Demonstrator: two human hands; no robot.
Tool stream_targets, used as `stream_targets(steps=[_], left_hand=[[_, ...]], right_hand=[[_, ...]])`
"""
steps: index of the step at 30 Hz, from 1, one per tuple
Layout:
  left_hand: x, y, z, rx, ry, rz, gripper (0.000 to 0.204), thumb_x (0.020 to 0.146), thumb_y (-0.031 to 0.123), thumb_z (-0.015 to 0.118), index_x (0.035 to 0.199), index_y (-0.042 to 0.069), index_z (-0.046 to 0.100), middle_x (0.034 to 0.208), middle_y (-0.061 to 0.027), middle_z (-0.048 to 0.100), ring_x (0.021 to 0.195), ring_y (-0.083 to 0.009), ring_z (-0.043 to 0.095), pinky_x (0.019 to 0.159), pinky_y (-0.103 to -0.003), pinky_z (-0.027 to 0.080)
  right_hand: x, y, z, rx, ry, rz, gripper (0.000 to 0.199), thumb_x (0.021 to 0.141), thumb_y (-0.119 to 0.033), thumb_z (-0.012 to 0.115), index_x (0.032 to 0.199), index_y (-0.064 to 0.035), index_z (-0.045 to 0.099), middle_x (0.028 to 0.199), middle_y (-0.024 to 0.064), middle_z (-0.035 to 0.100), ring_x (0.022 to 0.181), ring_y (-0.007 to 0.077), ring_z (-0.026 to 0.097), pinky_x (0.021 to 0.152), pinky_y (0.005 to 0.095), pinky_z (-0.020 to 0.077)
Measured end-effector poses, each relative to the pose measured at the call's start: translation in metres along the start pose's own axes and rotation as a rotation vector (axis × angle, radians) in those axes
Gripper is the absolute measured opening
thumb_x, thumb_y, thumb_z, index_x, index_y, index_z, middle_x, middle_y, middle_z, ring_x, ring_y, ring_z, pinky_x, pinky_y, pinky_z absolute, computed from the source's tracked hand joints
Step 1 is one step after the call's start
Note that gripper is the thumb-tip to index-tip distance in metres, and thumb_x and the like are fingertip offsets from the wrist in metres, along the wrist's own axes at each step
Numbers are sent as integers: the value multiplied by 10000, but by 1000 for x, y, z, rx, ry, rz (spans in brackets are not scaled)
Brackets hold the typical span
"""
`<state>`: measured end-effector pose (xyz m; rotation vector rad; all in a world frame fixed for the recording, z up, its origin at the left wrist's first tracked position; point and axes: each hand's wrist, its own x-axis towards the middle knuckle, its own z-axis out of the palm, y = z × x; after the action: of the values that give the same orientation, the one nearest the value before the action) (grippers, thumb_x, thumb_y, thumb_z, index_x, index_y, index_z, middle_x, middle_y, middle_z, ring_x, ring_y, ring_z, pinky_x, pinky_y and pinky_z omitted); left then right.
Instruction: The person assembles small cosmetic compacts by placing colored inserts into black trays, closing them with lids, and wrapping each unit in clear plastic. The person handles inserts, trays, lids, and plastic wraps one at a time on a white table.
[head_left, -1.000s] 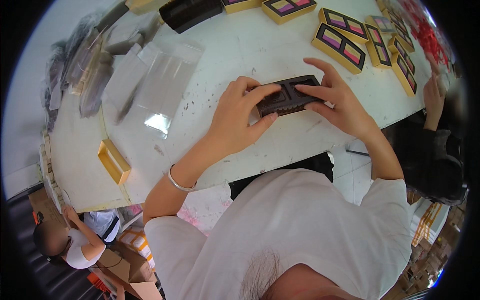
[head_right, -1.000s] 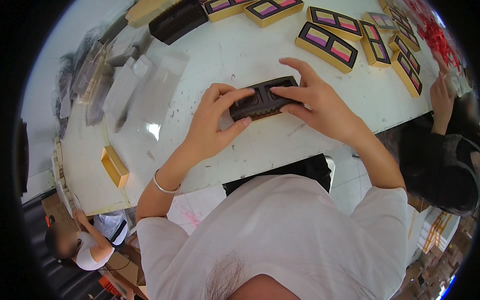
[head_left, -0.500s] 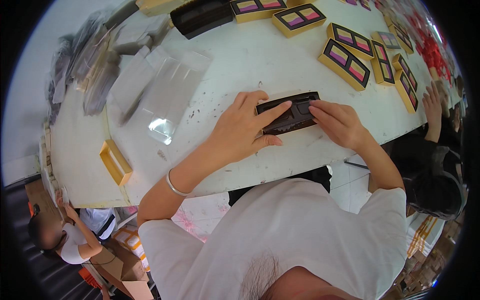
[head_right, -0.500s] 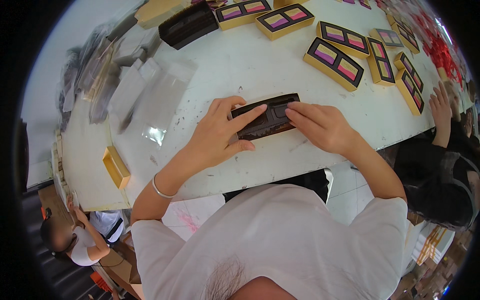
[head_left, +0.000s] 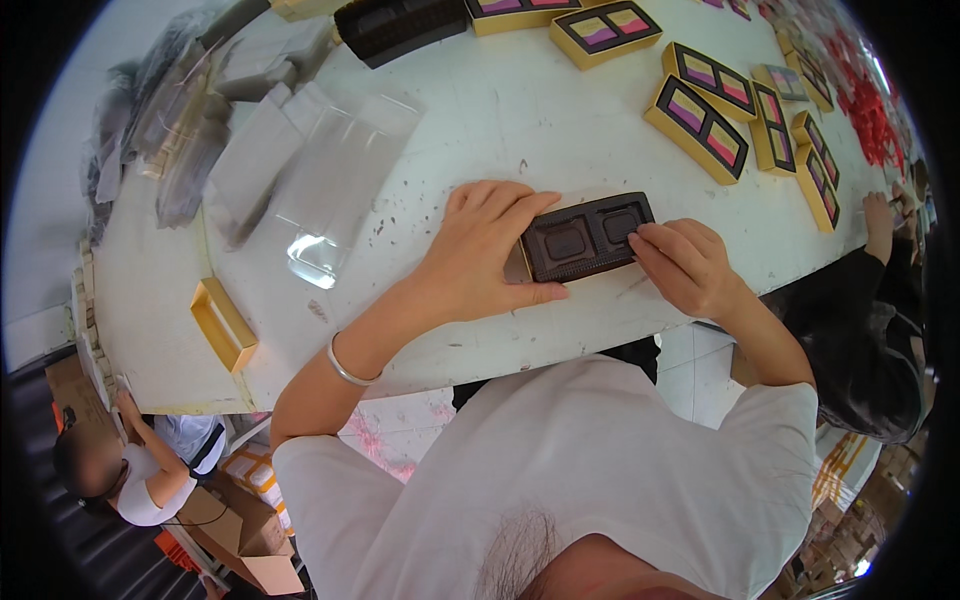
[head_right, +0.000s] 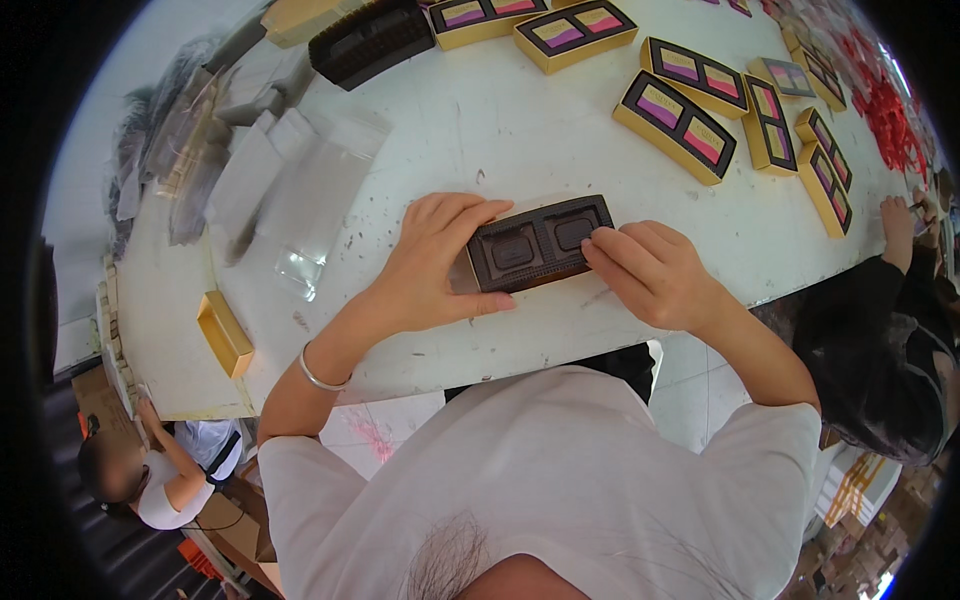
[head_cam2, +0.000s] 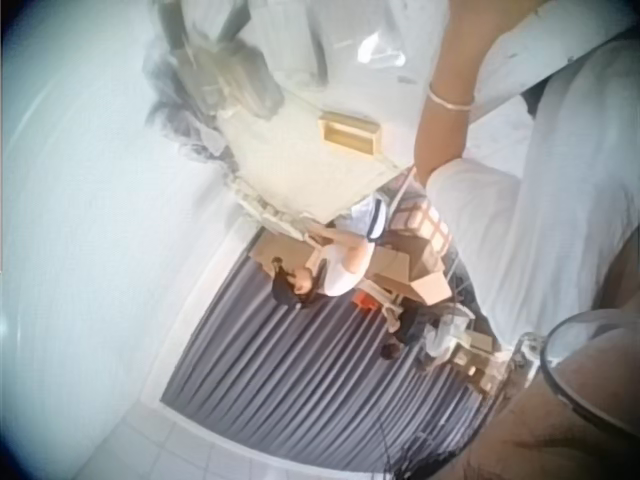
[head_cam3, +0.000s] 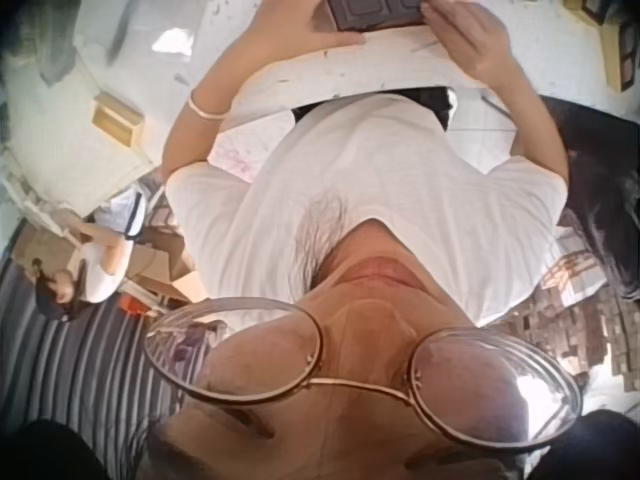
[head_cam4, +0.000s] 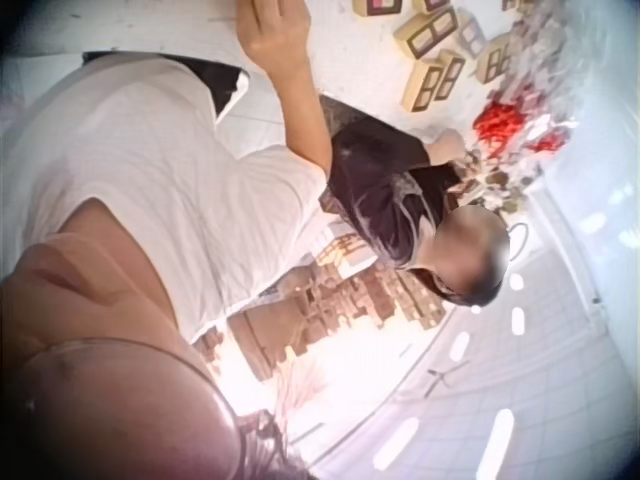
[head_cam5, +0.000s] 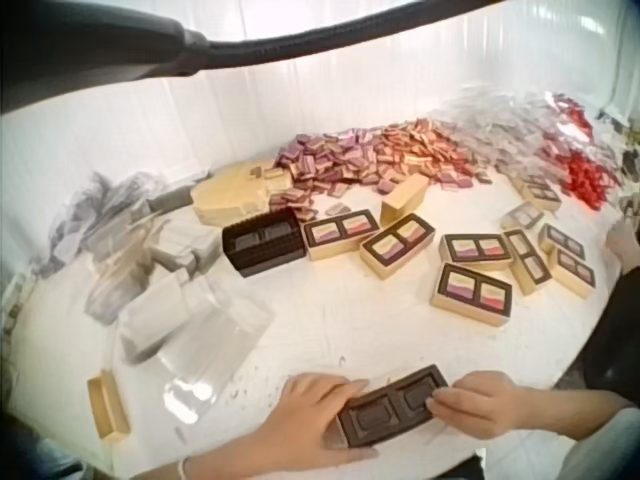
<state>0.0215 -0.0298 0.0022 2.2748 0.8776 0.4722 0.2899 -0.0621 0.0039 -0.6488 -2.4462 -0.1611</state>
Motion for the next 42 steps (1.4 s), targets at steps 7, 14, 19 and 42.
stream_targets(steps=[7,14,19,42], left_hand=[[-4,4,8,-10,75,93,499,831,209,590,1311,119,488,1295,-126,428,1191,-313,380,1018,-412,246],[-4,13,13,100,114,11,517,818,153,614,1316,137,478,1328,-144,399,1206,-336,379,1011,-431,282],[-31,16,-22,-82,375,1,570,777,185,690,1296,97,470,1327,-137,423,1233,-331,382,1030,-423,296],[-61,15,-61,-4,293,-240,758,688,74,727,1361,51,379,1278,-147,463,1170,-298,447,999,-362,359]], right_hand=[[12,6,-19,326,-270,215,324,642,-124,721,903,44,628,1040,162,541,809,263,561,692,356,461],[32,-11,-14,45,-264,178,437,671,-277,719,979,13,610,1222,185,494,1080,338,499,898,438,423],[36,-7,12,66,-403,171,525,763,-408,618,1143,-53,546,1301,224,431,1177,394,427,985,493,340],[198,135,119,-72,-36,96,182,826,-103,586,993,-31,599,1069,105,583,1020,299,549,858,425,439]])
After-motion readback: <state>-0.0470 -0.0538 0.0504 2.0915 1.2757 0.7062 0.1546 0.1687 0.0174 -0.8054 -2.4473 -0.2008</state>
